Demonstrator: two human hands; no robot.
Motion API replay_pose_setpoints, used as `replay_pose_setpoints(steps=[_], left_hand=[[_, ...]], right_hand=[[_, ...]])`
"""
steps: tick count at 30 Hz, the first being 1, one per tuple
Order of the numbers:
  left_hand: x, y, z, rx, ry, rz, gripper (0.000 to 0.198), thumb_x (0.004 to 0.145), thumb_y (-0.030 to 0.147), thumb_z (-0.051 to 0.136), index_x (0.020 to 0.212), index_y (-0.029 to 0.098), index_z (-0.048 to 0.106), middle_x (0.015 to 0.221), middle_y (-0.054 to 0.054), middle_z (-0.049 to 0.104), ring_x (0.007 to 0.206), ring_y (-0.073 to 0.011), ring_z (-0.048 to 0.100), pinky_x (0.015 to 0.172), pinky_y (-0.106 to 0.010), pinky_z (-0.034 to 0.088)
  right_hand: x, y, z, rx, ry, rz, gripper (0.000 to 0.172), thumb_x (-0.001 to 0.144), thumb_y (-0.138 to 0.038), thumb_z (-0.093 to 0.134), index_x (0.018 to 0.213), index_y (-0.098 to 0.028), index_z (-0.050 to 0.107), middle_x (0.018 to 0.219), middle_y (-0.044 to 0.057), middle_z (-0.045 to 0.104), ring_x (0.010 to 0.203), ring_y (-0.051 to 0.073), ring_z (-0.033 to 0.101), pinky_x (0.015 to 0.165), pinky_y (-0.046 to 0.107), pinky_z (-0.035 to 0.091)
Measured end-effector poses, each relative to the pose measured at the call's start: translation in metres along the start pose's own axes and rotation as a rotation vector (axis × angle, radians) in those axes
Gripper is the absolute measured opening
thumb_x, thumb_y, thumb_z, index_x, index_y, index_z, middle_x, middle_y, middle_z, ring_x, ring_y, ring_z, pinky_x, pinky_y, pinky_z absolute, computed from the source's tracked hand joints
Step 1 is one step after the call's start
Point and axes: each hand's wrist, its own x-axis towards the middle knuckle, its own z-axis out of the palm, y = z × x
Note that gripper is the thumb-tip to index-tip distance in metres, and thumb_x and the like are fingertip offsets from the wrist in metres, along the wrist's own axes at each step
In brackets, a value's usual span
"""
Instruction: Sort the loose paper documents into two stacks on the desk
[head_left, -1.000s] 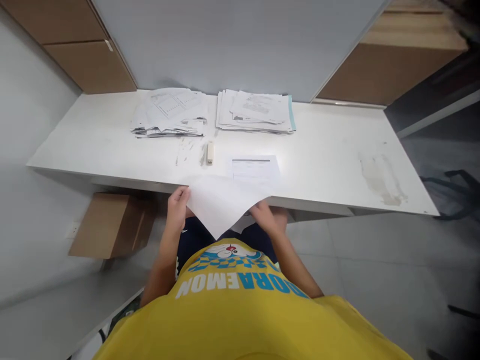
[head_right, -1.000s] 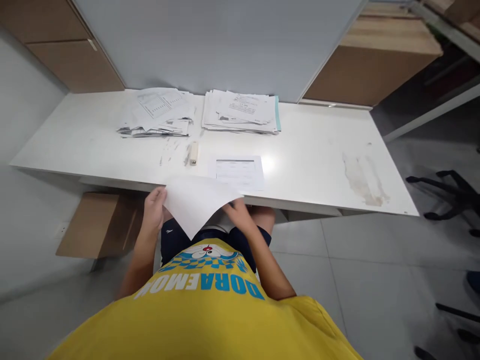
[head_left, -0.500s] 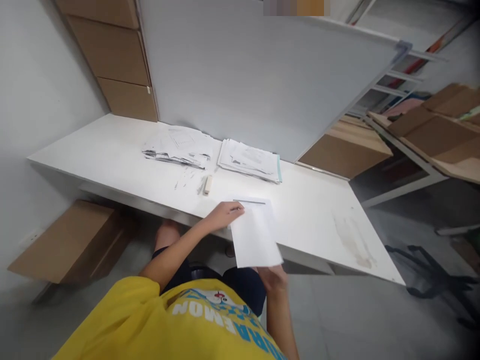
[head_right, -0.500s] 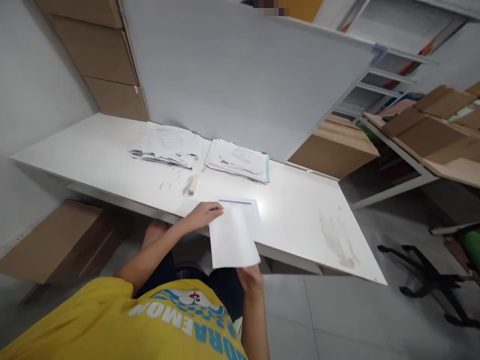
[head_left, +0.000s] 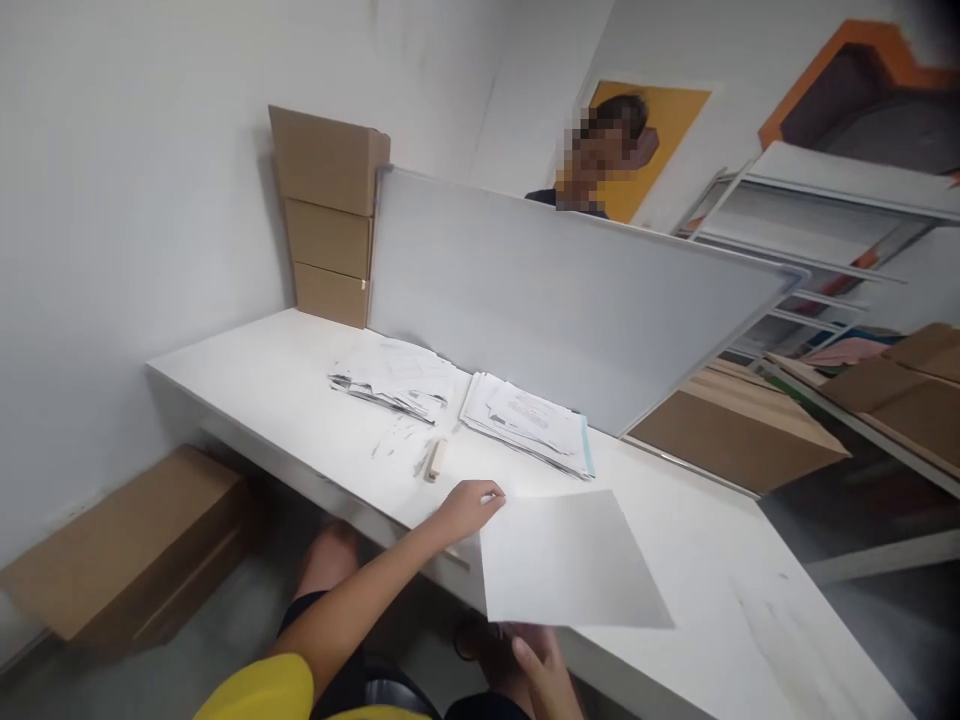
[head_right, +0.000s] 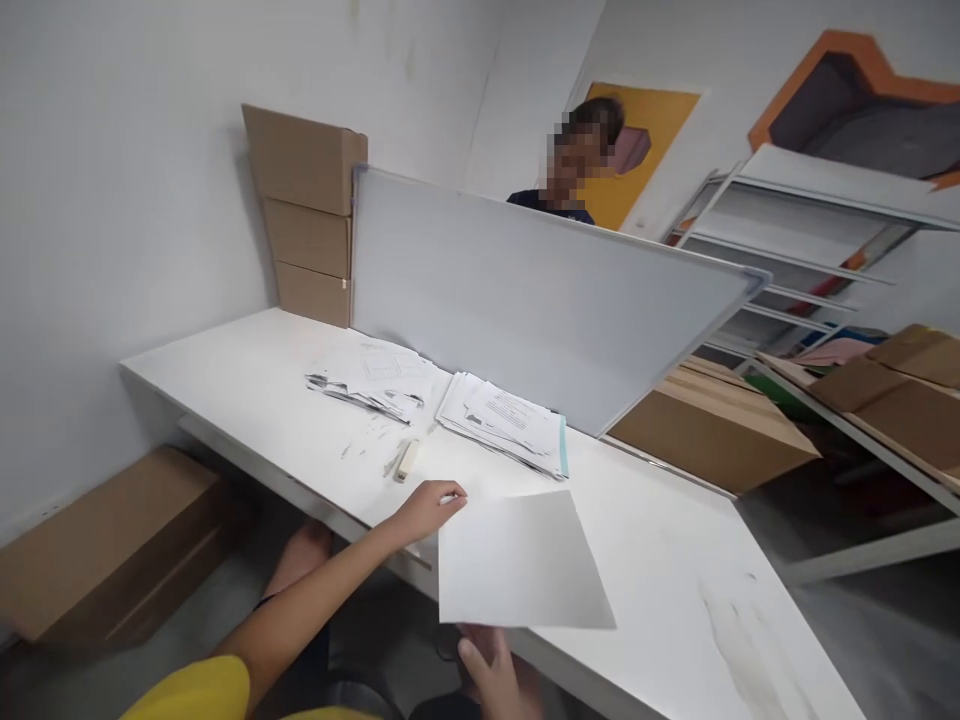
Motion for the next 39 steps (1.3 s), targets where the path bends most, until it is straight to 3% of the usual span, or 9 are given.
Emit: replay_pose_setpoints(steps=[4,7,10,18,25,27,30,32,39], left_hand=[[-0.001,-0.017,0.021,0.436,-0.13,0.139,0.024,0.096,0.026,0.052,0.103,0.017,0.072,0.105,-0.011,0.074,0.108,-0.0291,0.064,0.095,-0.043,0.05],[-0.004,-0.027,0.042,0.617,-0.156,0.307,0.028,0.095,0.026,0.056,0.118,0.016,0.067,0.125,-0.015,0.067,0.127,-0.032,0.054,0.106,-0.047,0.043],[-0.007,-0.034,0.055,0.616,-0.132,0.35,0.047,0.095,0.035,0.059,0.138,0.014,0.056,0.146,-0.018,0.054,0.139,-0.0322,0.046,0.113,-0.047,0.037],[-0.006,-0.033,0.046,0.26,-0.203,0.439,0.041,0.098,0.032,0.049,0.134,0.016,0.06,0.135,-0.014,0.065,0.122,-0.0269,0.059,0.105,-0.042,0.045],[-0.072,-0.027,0.049,0.073,0.316,0.09,0.03,0.098,0.03,0.042,0.11,0.021,0.068,0.112,-0.012,0.069,0.112,-0.0259,0.059,0.103,-0.045,0.045],[-0.103,-0.034,0.054,0.015,0.265,-0.022,0.029,0.096,0.034,0.046,0.111,0.021,0.067,0.112,-0.012,0.069,0.11,-0.0268,0.06,0.101,-0.045,0.047],[-0.139,-0.046,0.057,-0.178,-0.046,-0.125,0.035,0.097,0.042,0.043,0.11,0.019,0.067,0.108,-0.011,0.07,0.101,-0.0259,0.064,0.094,-0.042,0.051],[-0.148,-0.05,0.055,-0.331,-0.13,-0.174,0.042,0.099,0.048,0.038,0.113,0.019,0.066,0.104,-0.01,0.072,0.097,-0.0242,0.066,0.09,-0.04,0.053],[-0.103,-0.047,0.013,-0.393,0.103,-0.32,0.03,0.088,0.046,0.059,0.082,0.017,0.062,0.079,-0.003,0.067,0.075,-0.0193,0.061,0.068,-0.029,0.048]], right_hand=[[-0.015,0.014,0.011,-0.073,0.226,0.211,0.046,0.047,-0.069,0.082,0.062,-0.028,0.068,0.06,0.004,0.071,0.066,0.033,0.072,0.066,0.045,0.06],[-0.018,0.02,0.013,-0.042,0.296,0.253,0.045,0.049,-0.066,0.083,0.058,-0.025,0.066,0.05,0.004,0.065,0.053,0.028,0.066,0.055,0.041,0.056],[-0.023,0.027,0.012,0.05,0.333,0.252,0.042,0.056,-0.058,0.085,0.071,-0.023,0.069,0.055,0.002,0.068,0.054,0.025,0.066,0.051,0.037,0.055],[-0.023,0.03,0.019,0.265,0.327,0.083,0.049,0.066,-0.042,0.081,0.109,-0.023,0.068,0.098,0.004,0.077,0.094,0.024,0.073,0.072,0.034,0.062],[-0.015,0.026,0.03,0.333,0.395,0.021,0.051,0.07,-0.043,0.075,0.116,-0.021,0.066,0.105,0.006,0.075,0.1,0.023,0.071,0.084,0.036,0.061],[-0.019,0.027,0.035,0.332,0.386,0.019,0.051,0.073,-0.044,0.072,0.118,-0.02,0.065,0.107,0.006,0.074,0.102,0.023,0.07,0.086,0.036,0.06],[-0.027,0.027,0.045,0.386,0.404,0.083,0.054,0.07,-0.042,0.075,0.118,-0.02,0.065,0.108,0.005,0.074,0.103,0.022,0.069,0.089,0.035,0.058],[-0.032,0.025,0.054,0.427,0.401,0.113,0.054,0.067,-0.039,0.077,0.116,-0.02,0.065,0.11,0.004,0.074,0.103,0.021,0.069,0.092,0.035,0.056],[-0.031,0.02,0.079,0.546,0.25,0.138,0.029,0.064,-0.031,0.081,0.087,-0.022,0.066,0.089,0.0,0.075,0.088,0.017,0.069,0.087,0.033,0.056]])
